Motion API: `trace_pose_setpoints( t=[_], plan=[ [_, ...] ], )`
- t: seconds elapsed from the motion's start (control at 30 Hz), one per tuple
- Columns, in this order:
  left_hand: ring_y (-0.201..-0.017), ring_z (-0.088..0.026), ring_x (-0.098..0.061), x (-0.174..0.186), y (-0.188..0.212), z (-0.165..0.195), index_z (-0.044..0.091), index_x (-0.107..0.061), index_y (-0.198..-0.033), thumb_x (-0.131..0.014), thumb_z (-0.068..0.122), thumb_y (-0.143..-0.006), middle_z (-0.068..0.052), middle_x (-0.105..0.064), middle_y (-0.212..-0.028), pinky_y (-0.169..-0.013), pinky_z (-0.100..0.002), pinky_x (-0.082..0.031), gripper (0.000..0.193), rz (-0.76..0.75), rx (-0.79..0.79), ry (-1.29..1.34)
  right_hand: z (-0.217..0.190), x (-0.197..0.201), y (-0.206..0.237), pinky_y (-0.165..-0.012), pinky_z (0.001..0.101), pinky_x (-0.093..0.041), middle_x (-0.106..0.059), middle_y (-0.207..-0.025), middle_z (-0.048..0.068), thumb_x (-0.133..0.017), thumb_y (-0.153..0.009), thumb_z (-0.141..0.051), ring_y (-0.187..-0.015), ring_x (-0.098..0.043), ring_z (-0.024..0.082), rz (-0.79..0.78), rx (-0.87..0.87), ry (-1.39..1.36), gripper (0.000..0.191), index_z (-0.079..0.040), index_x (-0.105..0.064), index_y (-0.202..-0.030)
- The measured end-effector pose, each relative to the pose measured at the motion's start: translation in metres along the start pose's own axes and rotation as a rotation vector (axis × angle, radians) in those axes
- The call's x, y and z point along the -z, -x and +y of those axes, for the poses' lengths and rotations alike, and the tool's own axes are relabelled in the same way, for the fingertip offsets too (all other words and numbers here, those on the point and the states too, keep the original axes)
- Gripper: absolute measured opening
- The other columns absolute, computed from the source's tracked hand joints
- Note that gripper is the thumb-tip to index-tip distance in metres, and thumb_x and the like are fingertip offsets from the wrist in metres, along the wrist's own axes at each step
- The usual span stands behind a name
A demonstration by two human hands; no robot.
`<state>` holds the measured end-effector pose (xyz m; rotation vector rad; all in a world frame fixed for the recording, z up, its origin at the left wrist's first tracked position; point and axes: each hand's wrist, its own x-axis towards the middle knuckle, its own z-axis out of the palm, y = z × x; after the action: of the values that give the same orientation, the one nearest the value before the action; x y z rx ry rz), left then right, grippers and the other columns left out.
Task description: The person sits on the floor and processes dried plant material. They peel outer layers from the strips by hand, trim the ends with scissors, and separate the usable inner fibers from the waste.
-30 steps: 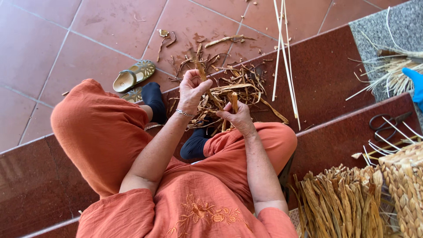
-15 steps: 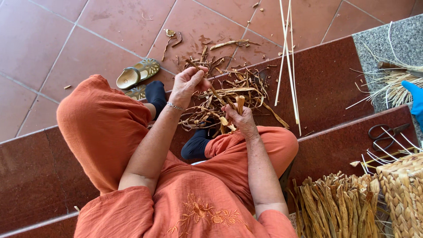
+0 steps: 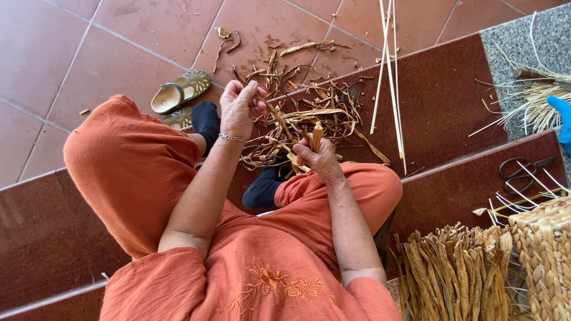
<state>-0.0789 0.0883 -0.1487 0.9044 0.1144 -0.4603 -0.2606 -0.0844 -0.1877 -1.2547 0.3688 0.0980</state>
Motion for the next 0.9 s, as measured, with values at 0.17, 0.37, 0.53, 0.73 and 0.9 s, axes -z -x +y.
trace_pose_setpoints(
  t=[0.17,0.37,0.53,0.73,0.9],
  plan=[
    [-0.050,-0.012,-0.061,0.010,-0.009,-0.003,0.011,-0.046,-0.088,-0.074,0.010,-0.098,-0.013,-0.070,-0.076,-0.040,-0.027,-0.051,0.029,0.192,-0.047,-0.037,0.009,-0.013,0.002,-0.052,0.0212,-0.049,-0.067,-0.068,0.002,-0.077,-0.098,-0.017,-0.058,-0.061,0.006,-0.082,0.054,0.093,0.017,-0.003,-0.071,-0.091],
    [-0.058,-0.011,-0.065,0.010,-0.009,0.001,0.005,-0.058,-0.108,-0.078,0.009,-0.093,-0.010,-0.071,-0.081,-0.050,-0.026,-0.056,0.025,0.114,0.148,-0.153,-0.002,-0.004,0.009,-0.049,0.0233,-0.056,-0.067,-0.067,-0.001,-0.073,-0.095,-0.024,-0.053,-0.061,0.006,-0.113,-0.050,-0.027,0.018,-0.007,-0.072,-0.096],
    [-0.077,-0.015,-0.074,-0.004,0.008,0.003,-0.001,-0.060,-0.127,-0.064,0.015,-0.101,-0.010,-0.073,-0.096,-0.073,-0.031,-0.064,0.030,-0.106,0.241,0.068,-0.008,0.002,0.013,-0.043,0.0173,-0.038,-0.059,-0.067,-0.006,-0.073,-0.096,-0.028,-0.051,-0.049,0.002,0.044,0.036,-0.051,0.020,-0.010,-0.070,-0.105],
    [-0.061,-0.007,-0.067,-0.001,0.009,0.011,0.002,-0.075,-0.108,-0.060,0.024,-0.105,-0.005,-0.074,-0.084,-0.054,-0.023,-0.055,0.027,-0.055,0.000,-0.240,0.005,0.001,0.007,-0.047,0.0186,-0.039,-0.063,-0.068,-0.004,-0.065,-0.106,-0.030,-0.055,-0.051,0.003,0.021,0.039,-0.036,0.028,-0.006,-0.076,-0.098],
    [-0.050,-0.005,-0.055,0.017,-0.005,0.008,-0.001,-0.078,-0.096,-0.069,0.019,-0.102,-0.002,-0.068,-0.071,-0.046,-0.021,-0.043,0.023,0.070,-0.059,-0.146,0.016,-0.021,0.011,-0.041,0.0191,-0.035,-0.058,-0.059,-0.005,-0.067,-0.103,-0.029,-0.047,-0.045,0.002,-0.141,0.084,-0.064,0.027,-0.005,-0.078,-0.100]
  ],
)
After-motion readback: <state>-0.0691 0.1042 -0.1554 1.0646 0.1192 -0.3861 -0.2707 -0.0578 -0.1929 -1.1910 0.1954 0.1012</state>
